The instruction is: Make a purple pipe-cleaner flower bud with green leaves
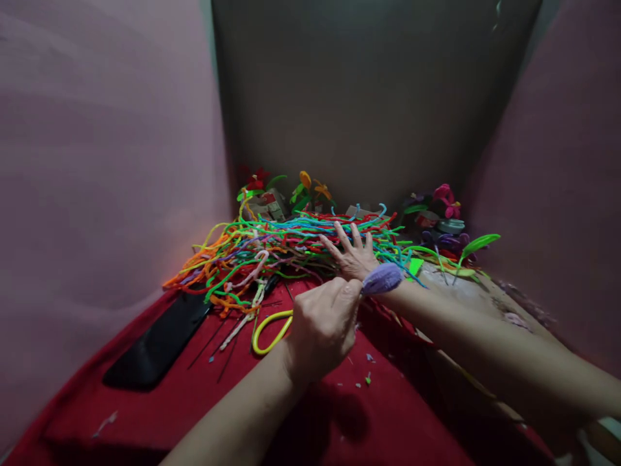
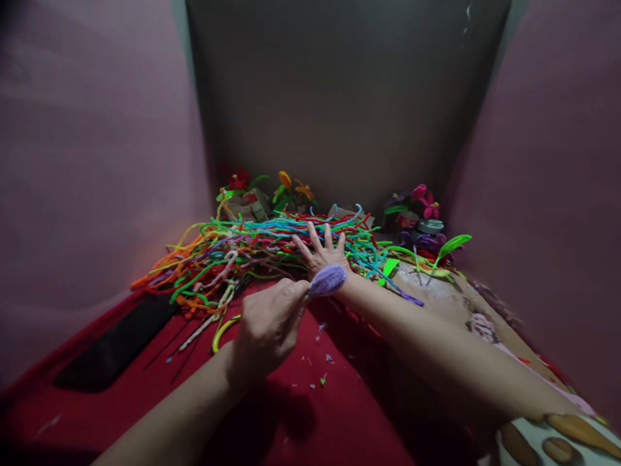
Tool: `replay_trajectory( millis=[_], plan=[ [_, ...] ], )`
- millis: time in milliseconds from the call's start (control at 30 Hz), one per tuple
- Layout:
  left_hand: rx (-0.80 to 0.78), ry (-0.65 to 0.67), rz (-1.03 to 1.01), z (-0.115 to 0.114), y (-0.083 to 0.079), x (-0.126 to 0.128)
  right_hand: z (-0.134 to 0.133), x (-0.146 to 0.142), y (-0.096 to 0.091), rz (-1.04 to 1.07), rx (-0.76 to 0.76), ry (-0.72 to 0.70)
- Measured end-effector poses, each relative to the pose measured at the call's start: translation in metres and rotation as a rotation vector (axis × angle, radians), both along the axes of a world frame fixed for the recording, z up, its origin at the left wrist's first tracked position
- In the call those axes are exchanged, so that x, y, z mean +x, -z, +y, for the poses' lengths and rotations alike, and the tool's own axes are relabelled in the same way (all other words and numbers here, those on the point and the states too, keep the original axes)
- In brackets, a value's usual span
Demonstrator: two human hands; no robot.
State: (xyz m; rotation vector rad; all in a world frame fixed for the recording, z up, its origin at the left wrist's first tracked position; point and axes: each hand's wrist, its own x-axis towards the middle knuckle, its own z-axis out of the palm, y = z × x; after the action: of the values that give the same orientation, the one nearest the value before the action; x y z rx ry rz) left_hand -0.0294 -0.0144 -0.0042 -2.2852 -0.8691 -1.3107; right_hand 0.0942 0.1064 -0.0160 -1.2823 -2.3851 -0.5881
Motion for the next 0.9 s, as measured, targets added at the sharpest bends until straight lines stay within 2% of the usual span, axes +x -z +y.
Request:
replay_trajectory(
  millis=[100, 167, 333, 433, 633, 767, 900],
  plan=[
    [0.02, -0.02, -0.002, 0.0, -0.002, 0.0, 0.022, -0.002, 0.006, -0.204, -0.023, 0.041],
    [0.026, -0.022, 0.0, -0.001, -0.002, 0.001, 0.034, -0.003, 0.007, -0.265, 0.011, 0.069],
    [-0.041, 0.002, 0.034, -0.002, 0.0, 0.0, 0.065, -0.013, 0.001, -0.308, 0.05, 0.146],
    [-0.057, 0.006, 0.034, -0.001, 0.0, -0.001, 0.073, -0.021, 0.005, -0.284, 0.054, 0.189],
    [-0.058, -0.017, 0.063, 0.0, -0.001, 0.001, 0.056, -0.025, 0.024, -0.194, -0.105, 0.178],
    [-0.042, -0.055, 0.072, -0.001, -0.001, 0.003, 0.041, -0.017, 0.01, -0.164, -0.178, 0.115],
    [-0.028, -0.073, 0.041, -0.001, -0.001, 0.001, 0.023, -0.013, -0.008, -0.148, -0.097, 0.032]
  ],
)
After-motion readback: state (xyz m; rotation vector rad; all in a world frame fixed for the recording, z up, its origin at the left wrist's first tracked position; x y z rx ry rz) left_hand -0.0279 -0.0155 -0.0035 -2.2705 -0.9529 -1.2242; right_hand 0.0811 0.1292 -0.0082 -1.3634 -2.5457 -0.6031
